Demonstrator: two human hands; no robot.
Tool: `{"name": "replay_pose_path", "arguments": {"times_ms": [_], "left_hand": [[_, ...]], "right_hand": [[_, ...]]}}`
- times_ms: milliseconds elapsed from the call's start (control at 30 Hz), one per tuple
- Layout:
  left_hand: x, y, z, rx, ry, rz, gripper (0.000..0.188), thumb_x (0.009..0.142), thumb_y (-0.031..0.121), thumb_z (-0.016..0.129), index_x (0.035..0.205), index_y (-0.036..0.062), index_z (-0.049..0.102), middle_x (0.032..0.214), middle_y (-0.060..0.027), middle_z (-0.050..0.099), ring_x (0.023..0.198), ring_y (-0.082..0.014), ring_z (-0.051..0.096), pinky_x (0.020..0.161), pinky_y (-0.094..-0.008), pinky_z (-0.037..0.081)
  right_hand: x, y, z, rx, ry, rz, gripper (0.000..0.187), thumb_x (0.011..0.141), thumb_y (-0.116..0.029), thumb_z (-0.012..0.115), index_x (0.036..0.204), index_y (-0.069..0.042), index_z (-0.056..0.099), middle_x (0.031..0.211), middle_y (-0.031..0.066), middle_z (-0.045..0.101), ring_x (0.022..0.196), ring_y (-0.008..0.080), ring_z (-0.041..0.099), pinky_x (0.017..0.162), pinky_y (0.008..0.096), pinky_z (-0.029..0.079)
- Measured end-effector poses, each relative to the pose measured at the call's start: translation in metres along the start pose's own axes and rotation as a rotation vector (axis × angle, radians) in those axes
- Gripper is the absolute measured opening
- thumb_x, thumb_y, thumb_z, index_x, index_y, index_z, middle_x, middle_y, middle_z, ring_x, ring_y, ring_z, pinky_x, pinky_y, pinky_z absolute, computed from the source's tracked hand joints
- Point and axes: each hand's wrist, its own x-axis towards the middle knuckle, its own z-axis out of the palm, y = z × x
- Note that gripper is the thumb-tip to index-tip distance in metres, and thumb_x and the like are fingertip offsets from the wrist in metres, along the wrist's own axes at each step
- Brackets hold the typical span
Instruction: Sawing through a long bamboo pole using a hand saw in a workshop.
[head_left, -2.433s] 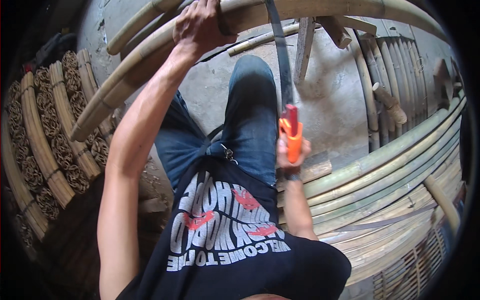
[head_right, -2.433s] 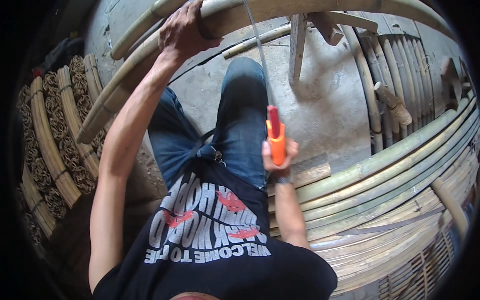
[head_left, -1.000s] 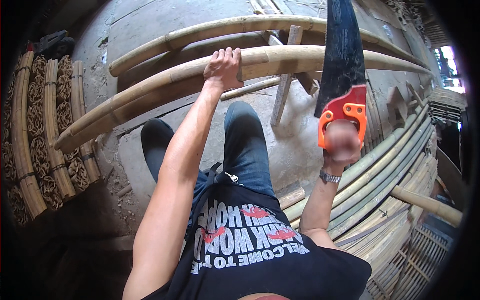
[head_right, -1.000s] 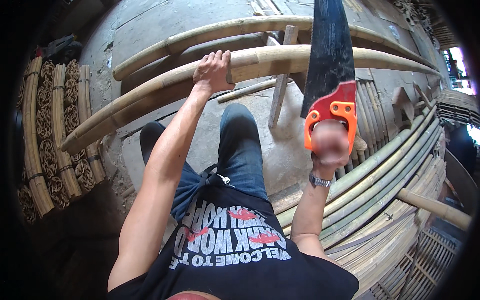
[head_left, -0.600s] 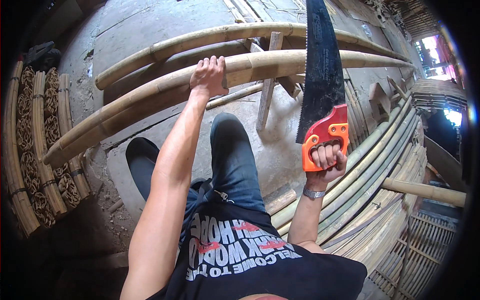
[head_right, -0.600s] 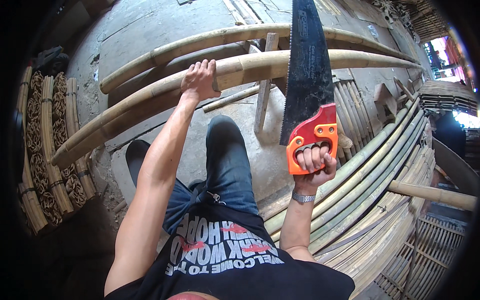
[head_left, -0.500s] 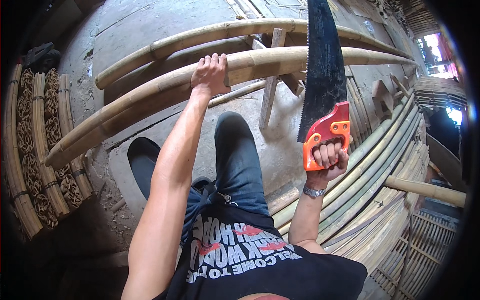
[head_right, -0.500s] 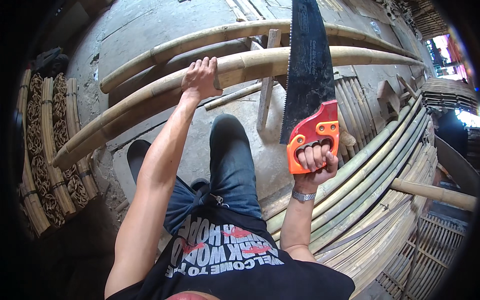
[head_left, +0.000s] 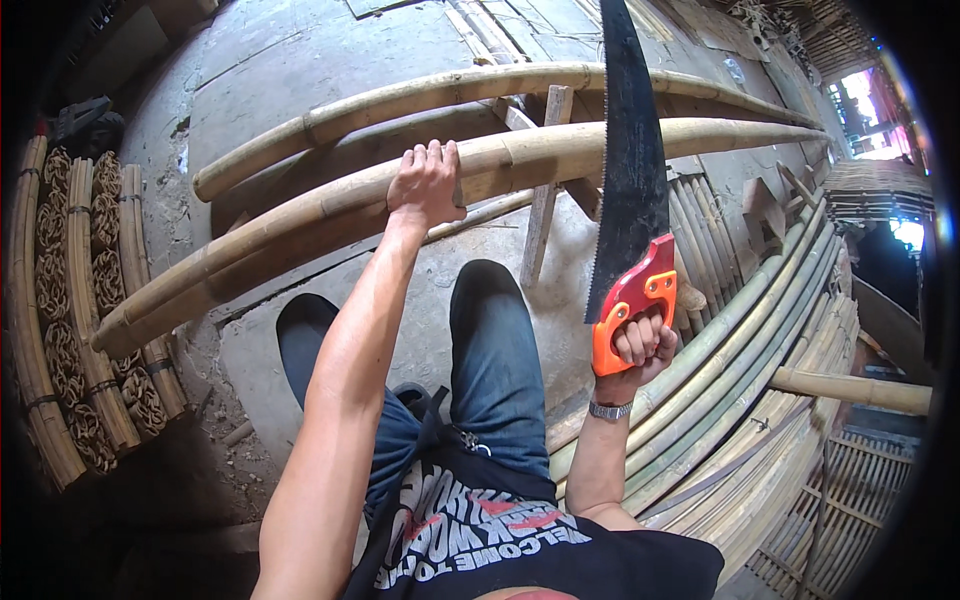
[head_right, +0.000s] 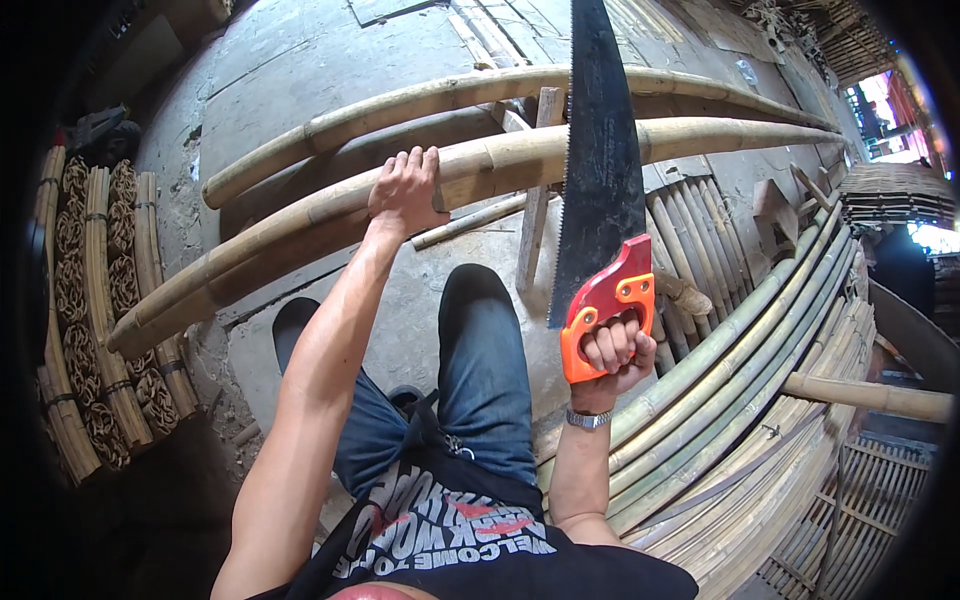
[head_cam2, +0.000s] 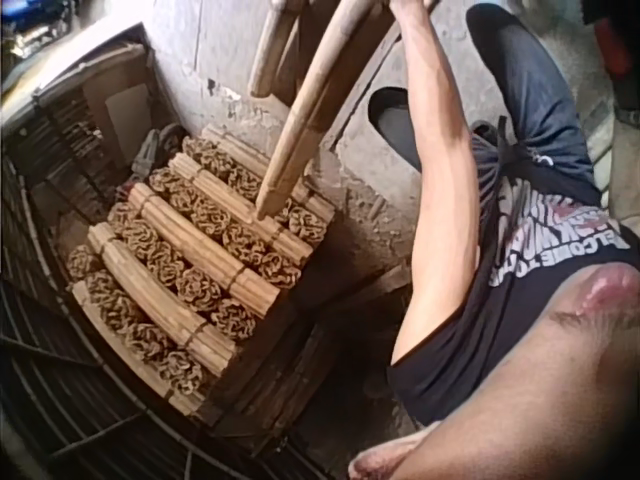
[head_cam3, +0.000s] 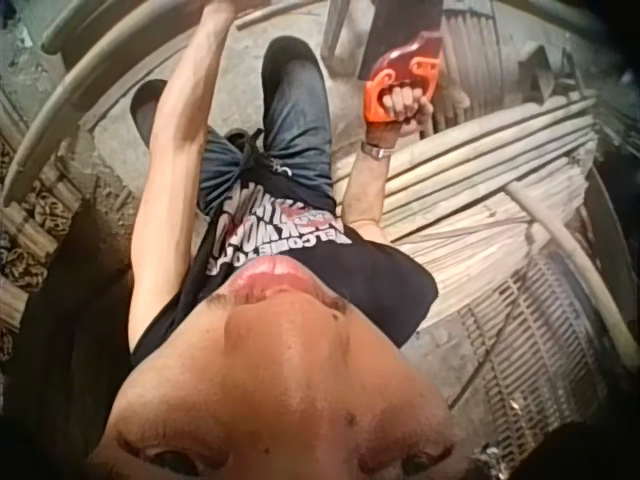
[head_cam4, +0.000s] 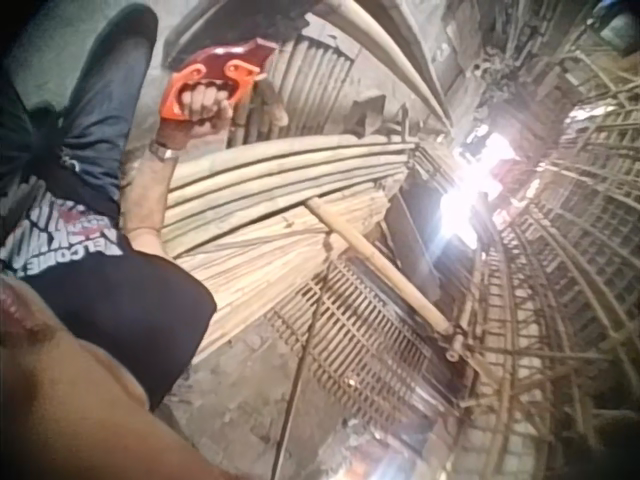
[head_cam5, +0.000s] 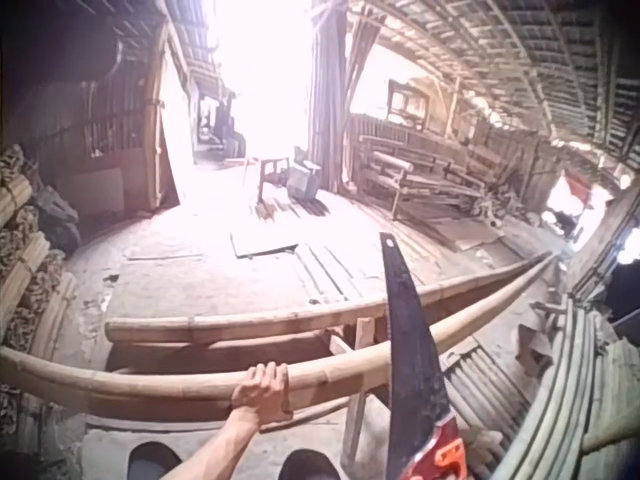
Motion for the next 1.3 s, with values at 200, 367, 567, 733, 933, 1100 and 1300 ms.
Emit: {"name": "replay_pose_path", "arguments": {"times_ms": [200, 367, 567, 733, 933, 1100, 1300], "left_hand": [[-0.002, -0.001, -0.002, 0.022, 0.022, 0.016, 0.106, 0.049, 0.052, 0.094, 0.134, 0.001, 0.057, 0.121, -0.0152, 0.064, 0.109, -0.0304, 0.064, 0.095, -0.042, 0.051], [0.001, 0.006, 0.005, -0.052, -0.007, 0.014, 0.107, 0.048, 0.049, 0.095, 0.135, -0.0009, 0.057, 0.127, -0.0193, 0.064, 0.113, -0.0342, 0.064, 0.102, -0.0433, 0.05], [0.01, 0.004, -0.006, -0.052, 0.075, 0.023, 0.102, 0.046, 0.047, 0.094, 0.127, -0.0051, 0.06, 0.113, -0.0181, 0.063, 0.102, -0.0331, 0.063, 0.092, -0.0446, 0.052], [0.008, 0.002, -0.033, -0.283, -0.209, -0.141, 0.131, 0.047, 0.073, 0.086, 0.145, -0.002, 0.045, 0.14, -0.0239, 0.052, 0.129, -0.0385, 0.05, 0.114, -0.0526, 0.035], [-0.067, -0.011, -0.111, -0.645, -0.017, -0.338, 0.111, 0.079, 0.069, 0.073, 0.155, -0.0024, 0.034, 0.159, -0.0271, 0.038, 0.15, -0.0383, 0.036, 0.125, -0.0552, 0.022], [-0.272, -0.051, -0.249, -0.889, -0.578, -0.925, 0.087, 0.09, 0.05, 0.074, 0.15, -0.0049, 0.043, 0.154, -0.0287, 0.044, 0.145, -0.0399, 0.043, 0.119, -0.046, 0.037], [-0.444, -0.074, -0.477, -0.6, -1.042, -1.156, 0.087, 0.083, 0.049, 0.077, 0.143, -0.0074, 0.048, 0.134, -0.0332, 0.059, 0.128, -0.0465, 0.057, 0.108, -0.0481, 0.046]], "right_hand": [[-0.001, 0.006, -0.016, -0.206, 0.026, -0.024, 0.024, 0.102, -0.018, 0.049, 0.08, -0.012, 0.042, 0.065, -0.0016, 0.042, 0.054, 0.0106, 0.043, 0.054, 0.0285, 0.039], [-0.005, -0.005, -0.022, -0.978, 0.128, -0.074, 0.018, 0.093, -0.012, 0.056, 0.08, -0.009, 0.045, 0.062, -0.0001, 0.04, 0.051, 0.013, 0.042, 0.053, 0.027, 0.038], [0.036, 0.012, 0.036, -1.466, 0.248, -0.134, 0.017, 0.089, -0.006, 0.06, 0.075, -0.002, 0.053, 0.057, 0.0033, 0.049, 0.047, 0.0116, 0.045, 0.046, 0.0259, 0.036], [0.065, 0.063, 0.096, -1.733, 0.433, -0.003, 0.016, 0.091, -0.003, 0.061, 0.075, -0.002, 0.056, 0.057, 0.0006, 0.052, 0.046, 0.0092, 0.047, 0.046, 0.0261, 0.037], [0.051, 0.02, 0.136, -1.952, 0.392, 0.122, 0.012, 0.088, -0.008, 0.065, 0.09, 0.004, 0.068, 0.068, 0.0031, 0.061, 0.061, 0.0141, 0.057, 0.059, 0.0296, 0.047], [0.051, -0.002, 0.231, -2.053, 0.479, 0.335, 0.013, 0.086, -0.006, 0.066, 0.094, 0.004, 0.069, 0.075, 0.0085, 0.067, 0.067, 0.0167, 0.062, 0.066, 0.0316, 0.051], [0.028, -0.012, 0.236, -2.052, 0.833, 0.275, 0.013, 0.087, -0.012, 0.068, 0.085, 0.001, 0.068, 0.074, 0.014, 0.067, 0.065, 0.0292, 0.065, 0.066, 0.0403, 0.051]]}}
